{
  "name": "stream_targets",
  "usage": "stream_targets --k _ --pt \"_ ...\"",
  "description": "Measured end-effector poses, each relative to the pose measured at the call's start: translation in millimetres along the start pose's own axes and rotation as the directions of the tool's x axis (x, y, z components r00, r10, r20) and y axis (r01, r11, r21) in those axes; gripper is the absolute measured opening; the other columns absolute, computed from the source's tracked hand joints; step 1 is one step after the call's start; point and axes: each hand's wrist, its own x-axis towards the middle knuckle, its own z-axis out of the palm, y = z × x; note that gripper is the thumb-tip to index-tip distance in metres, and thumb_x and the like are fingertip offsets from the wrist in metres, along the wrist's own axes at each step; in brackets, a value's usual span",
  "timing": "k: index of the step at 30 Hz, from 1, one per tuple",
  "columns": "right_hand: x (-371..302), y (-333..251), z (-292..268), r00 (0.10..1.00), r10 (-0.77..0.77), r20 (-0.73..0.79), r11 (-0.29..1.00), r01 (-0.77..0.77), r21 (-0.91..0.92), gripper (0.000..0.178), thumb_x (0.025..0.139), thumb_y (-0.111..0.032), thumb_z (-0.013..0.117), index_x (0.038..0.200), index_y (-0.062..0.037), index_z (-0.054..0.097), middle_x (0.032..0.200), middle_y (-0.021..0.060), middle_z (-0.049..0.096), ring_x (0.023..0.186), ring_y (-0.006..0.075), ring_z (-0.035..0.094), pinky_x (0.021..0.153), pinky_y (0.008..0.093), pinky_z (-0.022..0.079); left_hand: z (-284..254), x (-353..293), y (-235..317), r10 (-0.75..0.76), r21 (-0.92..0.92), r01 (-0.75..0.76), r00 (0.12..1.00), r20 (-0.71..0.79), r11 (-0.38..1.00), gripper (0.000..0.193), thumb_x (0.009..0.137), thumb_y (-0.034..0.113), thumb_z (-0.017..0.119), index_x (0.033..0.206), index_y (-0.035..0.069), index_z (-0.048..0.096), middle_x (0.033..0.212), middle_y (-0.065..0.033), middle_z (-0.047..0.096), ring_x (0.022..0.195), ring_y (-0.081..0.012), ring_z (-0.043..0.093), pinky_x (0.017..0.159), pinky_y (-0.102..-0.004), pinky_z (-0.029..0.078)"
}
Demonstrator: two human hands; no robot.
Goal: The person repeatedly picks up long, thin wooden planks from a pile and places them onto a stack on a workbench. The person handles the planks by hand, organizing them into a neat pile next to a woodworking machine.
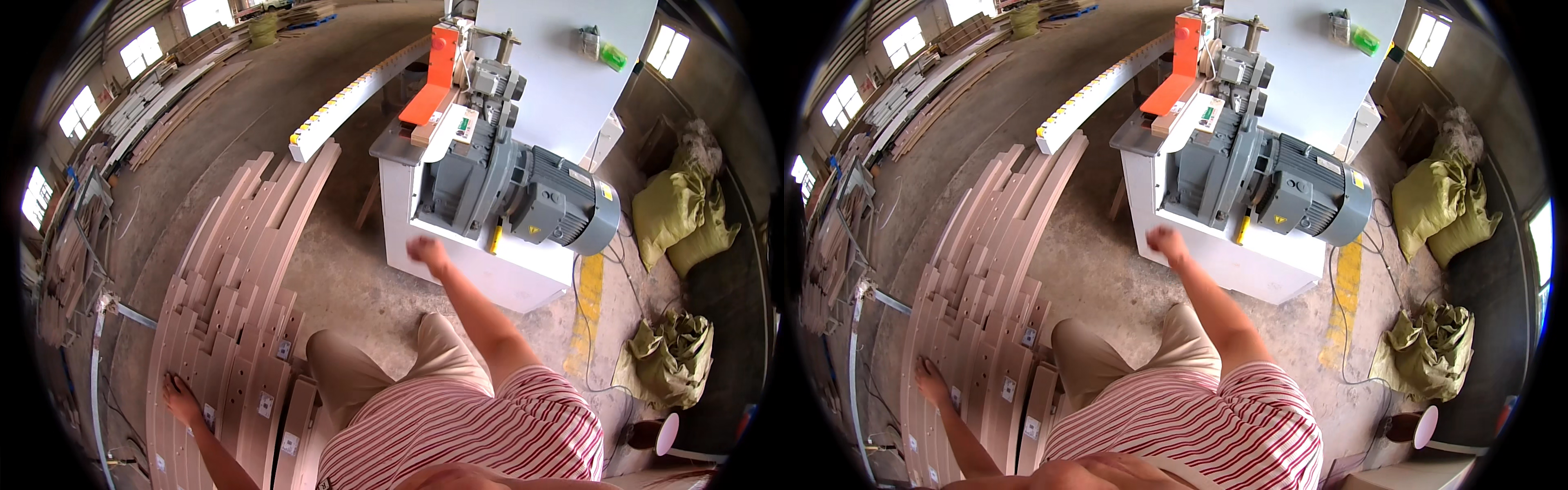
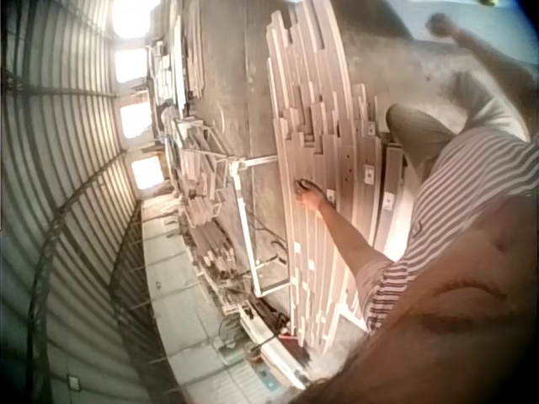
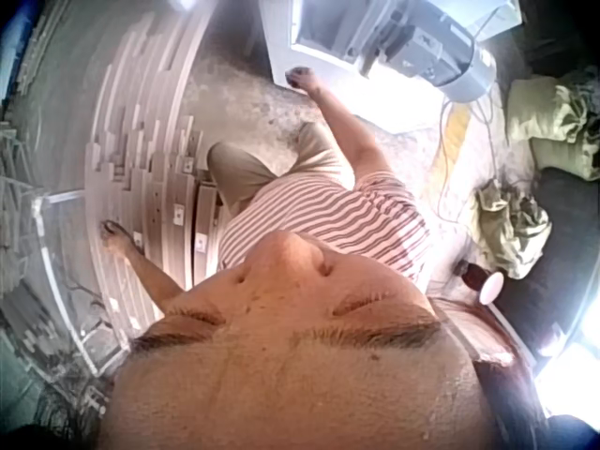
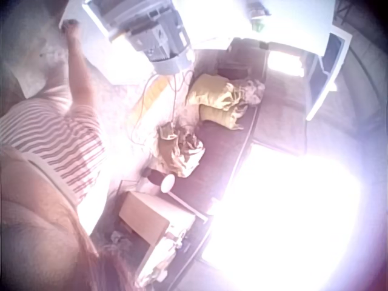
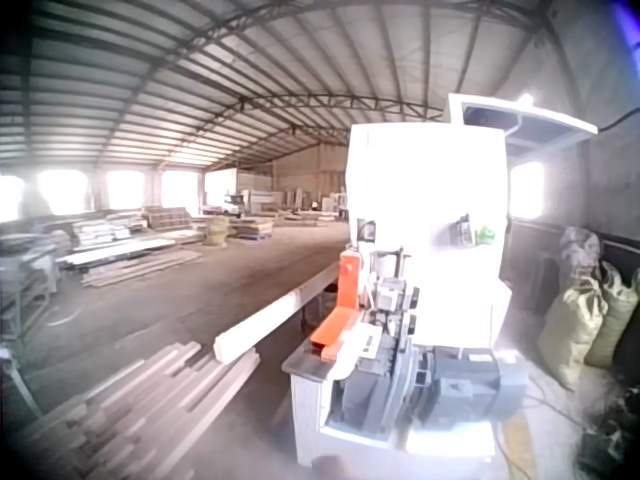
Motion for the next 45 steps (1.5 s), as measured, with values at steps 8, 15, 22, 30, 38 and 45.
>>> stream_targets --k 8,15,22,30,38,45 --pt "63.2 -177.3 16.6 0.987 0.030 -0.157 0.868 0.052 0.494 0.022 0.093 -0.020 0.061 0.081 -0.0046 0.053 0.073 0.0038 0.054 0.066 0.0175 0.058 0.067 0.0311 0.055 -11.2 -1.1 6.1 -0.025 -0.032 0.027 0.999 0.042 0.999 0.044 0.099 0.039 0.041 0.131 0.012 0.055 0.133 -0.0106 0.054 0.121 -0.0322 0.049 0.098 -0.0469 0.040" --pt "56.8 -183.8 29.0 0.992 0.110 -0.055 0.911 -0.078 0.405 0.018 0.086 -0.016 0.069 0.084 -0.0023 0.058 0.075 0.0048 0.058 0.064 0.0174 0.060 0.064 0.0306 0.054 -8.3 -1.0 3.9 -0.020 -0.027 0.022 0.998 0.053 0.999 0.044 0.099 0.037 0.041 0.131 0.011 0.054 0.134 -0.0115 0.053 0.122 -0.0327 0.049 0.099 -0.0466 0.040" --pt "-1.3 -180.8 49.5 0.978 0.202 0.053 0.950 -0.209 0.230 0.014 0.083 -0.015 0.074 0.079 -0.0054 0.064 0.064 -0.0014 0.055 0.054 0.0076 0.048 0.052 0.0222 0.041 -13.1 -2.1 10.1 -0.002 -0.049 0.005 0.999 0.052 0.999 0.043 0.099 0.036 0.041 0.131 0.010 0.054 0.134 -0.0110 0.053 0.121 -0.0328 0.050 0.098 -0.0470 0.040" --pt "-57.6 -161.9 78.4 0.955 0.182 0.234 0.938 -0.240 0.252 0.022 0.081 -0.019 0.078 0.077 -0.0106 0.058 0.068 -0.0024 0.057 0.057 0.0067 0.050 0.051 0.0215 0.042 -10.0 -3.5 7.7 -0.024 0.002 0.024 0.998 0.052 1.000 0.043 0.099 0.038 0.041 0.132 0.013 0.054 0.134 -0.0098 0.053 0.118 -0.0323 0.052 0.098 -0.0466 0.041" --pt "-31.2 -177.3 78.7 0.994 0.042 0.104 0.967 -0.067 0.246 0.035 0.097 -0.032 0.054 0.104 0.0015 0.060 0.078 0.0046 0.062 0.068 0.0142 0.060 0.064 0.0265 0.052 1.9 -3.2 19.7 0.066 0.112 -0.079 0.991 0.120 0.991 0.043 0.098 0.038 0.042 0.133 0.014 0.053 0.133 -0.0117 0.054 0.118 -0.0329 0.053 0.093 -0.0469 0.045" --pt "-70.1 -165.1 83.3 0.943 0.077 0.322 0.946 -0.172 0.276 0.031 0.097 -0.024 0.055 0.106 0.0060 0.059 0.090 0.0146 0.068 0.077 0.0226 0.068 0.072 0.0341 0.059 -116.6 -63.5 197.0 0.463 -0.710 -0.196 0.863 0.202 0.676 0.038 0.098 0.029 0.048 0.126 0.004 0.055 0.123 -0.0167 0.060 0.111 -0.0316 0.058 0.094 -0.0408 0.045"
